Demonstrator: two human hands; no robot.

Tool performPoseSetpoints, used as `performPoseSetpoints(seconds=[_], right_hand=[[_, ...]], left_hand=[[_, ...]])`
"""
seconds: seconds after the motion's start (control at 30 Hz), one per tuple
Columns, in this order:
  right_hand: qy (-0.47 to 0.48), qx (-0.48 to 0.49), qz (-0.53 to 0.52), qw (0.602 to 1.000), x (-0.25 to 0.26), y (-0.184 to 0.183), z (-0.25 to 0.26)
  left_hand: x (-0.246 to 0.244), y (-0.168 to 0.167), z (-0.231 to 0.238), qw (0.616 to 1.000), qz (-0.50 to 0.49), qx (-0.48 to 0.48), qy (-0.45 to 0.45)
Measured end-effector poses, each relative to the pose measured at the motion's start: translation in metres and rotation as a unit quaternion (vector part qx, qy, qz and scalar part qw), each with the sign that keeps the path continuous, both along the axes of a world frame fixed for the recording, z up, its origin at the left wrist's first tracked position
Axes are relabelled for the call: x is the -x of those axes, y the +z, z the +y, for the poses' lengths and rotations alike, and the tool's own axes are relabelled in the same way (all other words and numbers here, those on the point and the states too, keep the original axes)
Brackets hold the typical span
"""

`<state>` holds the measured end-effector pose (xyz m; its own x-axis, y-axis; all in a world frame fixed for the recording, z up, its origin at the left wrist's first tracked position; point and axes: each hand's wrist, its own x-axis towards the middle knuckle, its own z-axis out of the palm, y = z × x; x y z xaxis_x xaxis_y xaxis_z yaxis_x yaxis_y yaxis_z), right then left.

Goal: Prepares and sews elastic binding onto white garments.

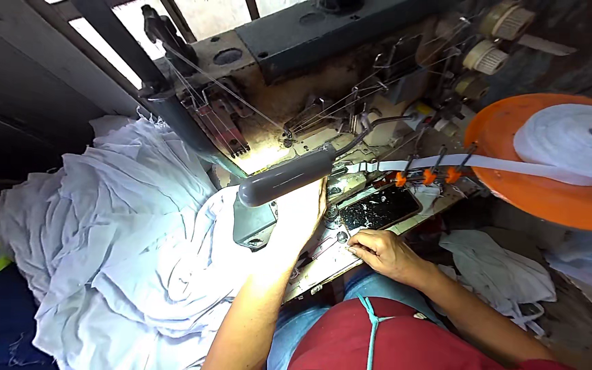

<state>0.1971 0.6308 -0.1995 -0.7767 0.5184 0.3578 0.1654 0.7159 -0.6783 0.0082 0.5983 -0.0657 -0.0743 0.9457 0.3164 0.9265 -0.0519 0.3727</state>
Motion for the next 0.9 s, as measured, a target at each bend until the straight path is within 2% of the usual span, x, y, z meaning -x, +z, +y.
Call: performPoseSetpoints(seconds=[0.03,0.1,0.17,0.4,0.67,0.8,0.9], right_hand=[[0.000,0.001,0.001,1.000,-0.001,0.000,0.000],[-0.006,0.000,0.000,1.000,-0.004,0.000,0.001],[-0.014,0.004,-0.007,1.000,-0.007,0.001,0.004],[-0.011,0.003,-0.007,1.000,-0.005,-0.004,0.003],[0.001,0.004,-0.013,1.000,-0.004,-0.008,0.000],[0.005,0.008,-0.011,1.000,-0.002,-0.007,-0.001],[0.009,0.009,-0.009,1.000,-0.002,-0.006,-0.003]], left_hand=[[0.001,-0.003,0.000,1.000,-0.003,-0.029,-0.004],[0.015,-0.035,0.006,0.990,0.056,-0.132,-0.002],[0.022,-0.050,0.010,0.984,0.055,-0.171,-0.003],[0.022,-0.060,0.013,0.983,-0.073,-0.169,0.007],[0.019,-0.067,-0.005,0.974,0.004,-0.225,0.027],[0.016,-0.060,-0.001,0.974,0.060,-0.216,0.021],[0.015,-0.055,0.003,0.979,0.059,-0.193,0.020]])
